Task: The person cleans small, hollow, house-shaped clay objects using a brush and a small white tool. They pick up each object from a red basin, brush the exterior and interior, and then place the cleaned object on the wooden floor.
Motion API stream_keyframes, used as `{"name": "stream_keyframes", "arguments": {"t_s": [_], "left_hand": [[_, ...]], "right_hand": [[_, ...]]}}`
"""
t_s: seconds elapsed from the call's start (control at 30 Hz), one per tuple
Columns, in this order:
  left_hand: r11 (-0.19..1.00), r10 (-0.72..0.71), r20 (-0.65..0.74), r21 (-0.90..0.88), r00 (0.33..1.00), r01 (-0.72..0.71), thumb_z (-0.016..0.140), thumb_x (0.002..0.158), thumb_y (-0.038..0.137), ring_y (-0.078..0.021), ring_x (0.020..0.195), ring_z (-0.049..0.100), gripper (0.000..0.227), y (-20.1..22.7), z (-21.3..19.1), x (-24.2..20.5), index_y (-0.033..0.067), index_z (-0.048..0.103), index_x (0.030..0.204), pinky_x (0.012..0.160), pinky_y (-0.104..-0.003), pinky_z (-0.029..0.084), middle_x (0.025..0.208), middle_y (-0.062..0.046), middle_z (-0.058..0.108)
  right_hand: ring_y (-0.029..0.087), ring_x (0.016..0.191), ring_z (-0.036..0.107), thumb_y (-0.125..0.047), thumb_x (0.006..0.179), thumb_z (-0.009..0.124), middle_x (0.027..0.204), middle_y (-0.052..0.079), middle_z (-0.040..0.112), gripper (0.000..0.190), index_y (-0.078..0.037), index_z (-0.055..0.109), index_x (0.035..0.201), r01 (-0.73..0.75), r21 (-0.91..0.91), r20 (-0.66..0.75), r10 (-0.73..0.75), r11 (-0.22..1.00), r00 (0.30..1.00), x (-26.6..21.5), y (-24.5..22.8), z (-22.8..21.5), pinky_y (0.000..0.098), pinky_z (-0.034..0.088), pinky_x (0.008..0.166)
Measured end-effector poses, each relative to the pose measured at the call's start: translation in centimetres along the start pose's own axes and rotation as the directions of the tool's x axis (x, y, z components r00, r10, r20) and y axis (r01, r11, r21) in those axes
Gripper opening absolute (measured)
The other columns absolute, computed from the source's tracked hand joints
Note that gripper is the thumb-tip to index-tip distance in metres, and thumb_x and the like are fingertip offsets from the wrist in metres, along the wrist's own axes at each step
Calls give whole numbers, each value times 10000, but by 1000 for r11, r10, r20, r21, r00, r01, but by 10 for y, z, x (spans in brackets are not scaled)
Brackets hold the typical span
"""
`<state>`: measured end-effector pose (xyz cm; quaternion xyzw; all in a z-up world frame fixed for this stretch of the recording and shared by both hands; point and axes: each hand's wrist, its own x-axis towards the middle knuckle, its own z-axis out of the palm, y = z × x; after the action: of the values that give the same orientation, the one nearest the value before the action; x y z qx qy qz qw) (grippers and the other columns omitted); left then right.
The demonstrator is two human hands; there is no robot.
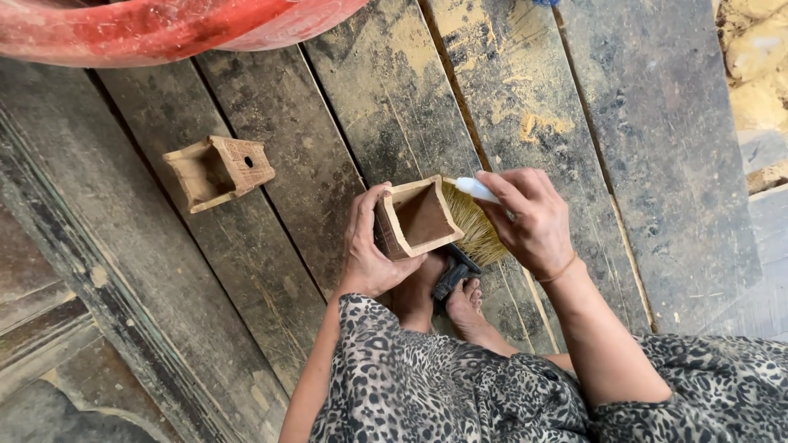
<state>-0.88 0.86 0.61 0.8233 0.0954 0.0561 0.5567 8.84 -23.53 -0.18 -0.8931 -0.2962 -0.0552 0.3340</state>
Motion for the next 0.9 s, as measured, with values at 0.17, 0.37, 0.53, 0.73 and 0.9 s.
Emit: {"name": "stream_keyframes", "arguments": {"t_s": [0.17,0.37,0.53,0.73,0.9], "left_hand": [[1000,27,-24,12,999,-27,957,472,206,-394,1161,627,1040,-6,1,1,70,510,1400,1030,-514,503,1256,-167,597],[995,87,-50,56,995,-84,958,478,220,-381,1137,637,1000,-9,2,2,66,543,1375,1024,-500,499,1226,-152,616],[994,85,-54,75,995,-81,955,460,214,-369,1129,642,1004,-7,2,0,84,559,1374,1018,-500,501,1220,-136,624],[991,91,-54,103,994,-86,931,464,170,-387,1088,650,984,-2,1,2,87,564,1373,989,-514,499,1196,-140,628],[984,133,-64,131,989,-124,929,463,195,-352,1096,651,978,-6,4,5,117,584,1374,997,-480,492,1197,-108,633]], "right_hand": [[257,819,627,-171,907,830,955,73,655,291,-133,786,1192,12,-46,-7,-13,999,1000,4,-9,-5,366,578,721],[258,810,614,-143,903,824,946,78,639,281,-126,782,1181,56,-50,-13,-57,997,998,6,-12,-6,372,571,730],[264,800,600,-128,903,819,940,86,627,279,-121,781,1179,87,-68,-12,-88,994,996,11,-17,-9,381,566,732],[270,783,581,-110,909,802,938,99,619,279,-106,775,1187,98,-68,-4,-99,993,995,10,-17,-8,400,552,719],[263,800,578,-120,888,807,938,75,602,308,-138,771,1194,126,-118,19,-124,985,992,5,-12,-5,394,555,732]]}}
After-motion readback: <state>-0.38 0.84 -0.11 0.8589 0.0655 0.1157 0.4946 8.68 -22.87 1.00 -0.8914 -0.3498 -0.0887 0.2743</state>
